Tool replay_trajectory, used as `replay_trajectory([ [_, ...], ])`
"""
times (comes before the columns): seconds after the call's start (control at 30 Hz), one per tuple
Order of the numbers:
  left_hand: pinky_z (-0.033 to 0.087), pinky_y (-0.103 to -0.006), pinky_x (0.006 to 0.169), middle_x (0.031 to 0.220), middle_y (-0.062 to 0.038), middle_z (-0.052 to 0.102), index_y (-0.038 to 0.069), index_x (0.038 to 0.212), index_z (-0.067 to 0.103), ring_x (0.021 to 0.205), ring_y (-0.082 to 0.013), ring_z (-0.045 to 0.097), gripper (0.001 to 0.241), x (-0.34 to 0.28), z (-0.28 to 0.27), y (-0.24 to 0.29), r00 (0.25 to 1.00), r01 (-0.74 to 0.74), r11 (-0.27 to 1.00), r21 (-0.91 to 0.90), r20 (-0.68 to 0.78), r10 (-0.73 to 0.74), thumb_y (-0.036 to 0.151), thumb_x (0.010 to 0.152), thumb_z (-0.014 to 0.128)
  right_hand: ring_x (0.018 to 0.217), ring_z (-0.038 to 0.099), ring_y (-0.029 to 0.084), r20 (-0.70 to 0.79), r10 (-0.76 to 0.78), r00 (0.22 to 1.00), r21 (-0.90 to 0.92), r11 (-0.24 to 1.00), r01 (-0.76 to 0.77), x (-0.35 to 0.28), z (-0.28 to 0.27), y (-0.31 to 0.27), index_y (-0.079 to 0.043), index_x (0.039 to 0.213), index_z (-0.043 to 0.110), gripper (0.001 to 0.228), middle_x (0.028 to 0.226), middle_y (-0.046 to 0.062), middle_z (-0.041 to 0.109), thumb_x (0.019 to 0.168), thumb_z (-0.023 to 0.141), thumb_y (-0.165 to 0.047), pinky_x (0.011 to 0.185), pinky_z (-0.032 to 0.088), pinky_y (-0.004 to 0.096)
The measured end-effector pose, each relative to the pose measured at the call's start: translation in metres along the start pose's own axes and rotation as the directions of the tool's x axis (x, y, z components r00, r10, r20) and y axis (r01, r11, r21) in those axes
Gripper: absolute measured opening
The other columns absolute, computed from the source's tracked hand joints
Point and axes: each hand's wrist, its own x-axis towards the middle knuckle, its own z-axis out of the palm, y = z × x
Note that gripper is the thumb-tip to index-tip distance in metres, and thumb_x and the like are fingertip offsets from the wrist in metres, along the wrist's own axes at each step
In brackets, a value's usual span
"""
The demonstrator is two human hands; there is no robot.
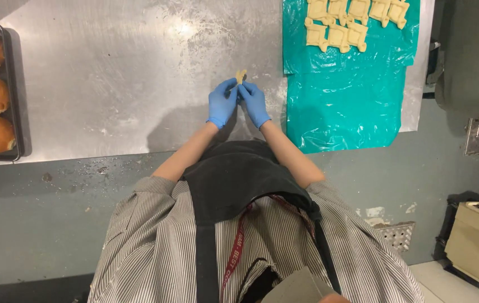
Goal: Fold square pieces of pastry dough into specific shapes and arrange them on a tray.
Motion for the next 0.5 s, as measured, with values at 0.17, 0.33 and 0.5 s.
replay_trajectory([
  [0.17, 0.06, -0.0293, 0.086, 0.108, -0.012, 0.079, 0.0, 0.116, 0.075, 0.094, -0.0164, 0.076, 0.027, 0.004, 0.004, -0.013, 0.995, 0.088, 0.988, -0.128, -0.029, -0.093, 0.013, 0.092, 0.074, 0.089, 0.066, 0.012, -0.001, -0.011, 1.0, -0.062, 0.998, 0.011, 0.0, -0.003, 0.01, 0.002, 0.125, 0.07, 0.033, 0.106, 0.008, 0.069, 0.101, 0.066, -0.019, 0.079, 0.054, 0.028],
  [0.33, 0.06, -0.0285, 0.085, 0.103, -0.012, 0.08, -0.002, 0.108, 0.079, 0.09, -0.0163, 0.076, 0.023, 0.012, 0.005, -0.024, 0.997, 0.051, 0.991, -0.121, -0.044, -0.057, 0.013, 0.091, 0.076, 0.087, 0.068, 0.011, -0.01, -0.055, 0.998, -0.084, 0.995, 0.054, 0.005, -0.001, 0.003, 0.002, 0.122, 0.073, 0.03, 0.1, 0.007, 0.073, 0.1, 0.066, -0.017, 0.078, 0.056, 0.026],
  [0.5, 0.06, -0.0275, 0.08, 0.097, -0.012, 0.079, -0.002, 0.104, 0.077, 0.085, -0.0142, 0.075, 0.028, 0.014, 0.007, -0.005, 0.986, 0.122, 0.987, -0.105, -0.097, -0.132, 0.016, 0.084, 0.083, 0.074, 0.068, 0.01, -0.061, 0.064, 0.996, -0.007, 0.998, -0.065, 0.001, 0.001, -0.016, 0.001, 0.113, 0.078, 0.025, 0.09, 0.005, 0.076, 0.097, 0.068, -0.015, 0.067, 0.056, 0.025],
])
